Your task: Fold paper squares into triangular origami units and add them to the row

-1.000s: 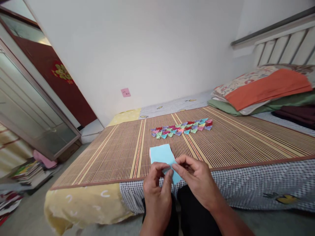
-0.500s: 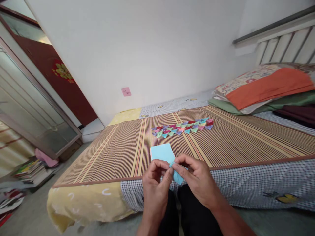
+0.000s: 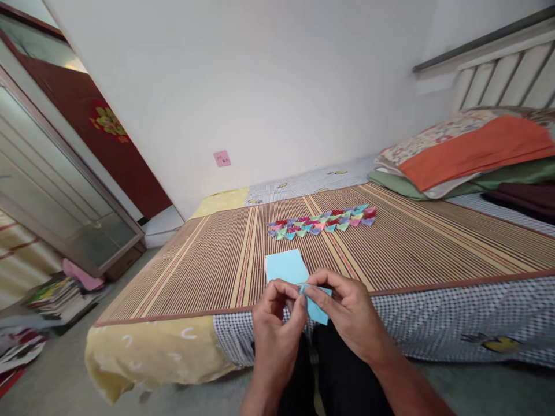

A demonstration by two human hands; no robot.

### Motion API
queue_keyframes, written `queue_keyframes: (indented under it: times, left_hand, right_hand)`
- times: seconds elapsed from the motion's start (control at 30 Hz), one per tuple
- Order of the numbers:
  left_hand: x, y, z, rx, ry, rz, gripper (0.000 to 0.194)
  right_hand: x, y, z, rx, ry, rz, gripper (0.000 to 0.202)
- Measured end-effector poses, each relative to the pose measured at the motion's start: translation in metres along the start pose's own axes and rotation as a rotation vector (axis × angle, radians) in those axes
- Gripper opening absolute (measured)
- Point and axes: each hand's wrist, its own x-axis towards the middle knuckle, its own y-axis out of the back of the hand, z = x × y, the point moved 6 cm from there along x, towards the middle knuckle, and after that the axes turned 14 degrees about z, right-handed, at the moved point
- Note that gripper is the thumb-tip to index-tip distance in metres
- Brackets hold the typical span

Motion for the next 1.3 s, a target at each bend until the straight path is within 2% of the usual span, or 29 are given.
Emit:
queue_keyframes:
  times: [0.27, 0.47, 0.63, 0.97, 1.1, 1.2, 1.3]
  left_hand:
    - [-0.001, 0.002, -0.004, -0.021, 0.003, 0.024, 0.014]
    - [-0.002, 0.002, -0.004, 0.008, -0.069, 0.053, 0.011]
    - [-0.001, 0.001, -0.002, 0.046, -0.111, 0.031, 0.011]
    - [-0.001, -0.003, -0.004, 0.026, -0.079, 0.049, 0.010]
    - [-0.005, -0.003, -0.002, 0.021, -0.110, 0.054, 0.009]
    - [-0.006, -0.004, 0.002, 0.025, -0.105, -0.024, 0.006]
    - [-0.007, -0.009, 0.003, -0.024, 0.031, -0.209, 0.009]
  right_hand:
    - [0.001, 0.001, 0.000, 0.007, 0.021, 0.014, 0.022]
    - [0.002, 0.002, -0.003, -0.001, 0.027, 0.026, 0.022]
    - [0.003, 0.003, -0.006, -0.005, 0.059, 0.036, 0.020]
    - [0.004, 0.002, -0.007, -0.014, 0.078, -0.006, 0.018]
    - [0.004, 0.001, -0.012, -0.049, 0.129, 0.003, 0.019]
    - [0.004, 0.004, -0.011, -0.053, 0.134, 0.073, 0.020]
    - [0.004, 0.007, -0.007, -0.034, 0.094, 0.120, 0.021]
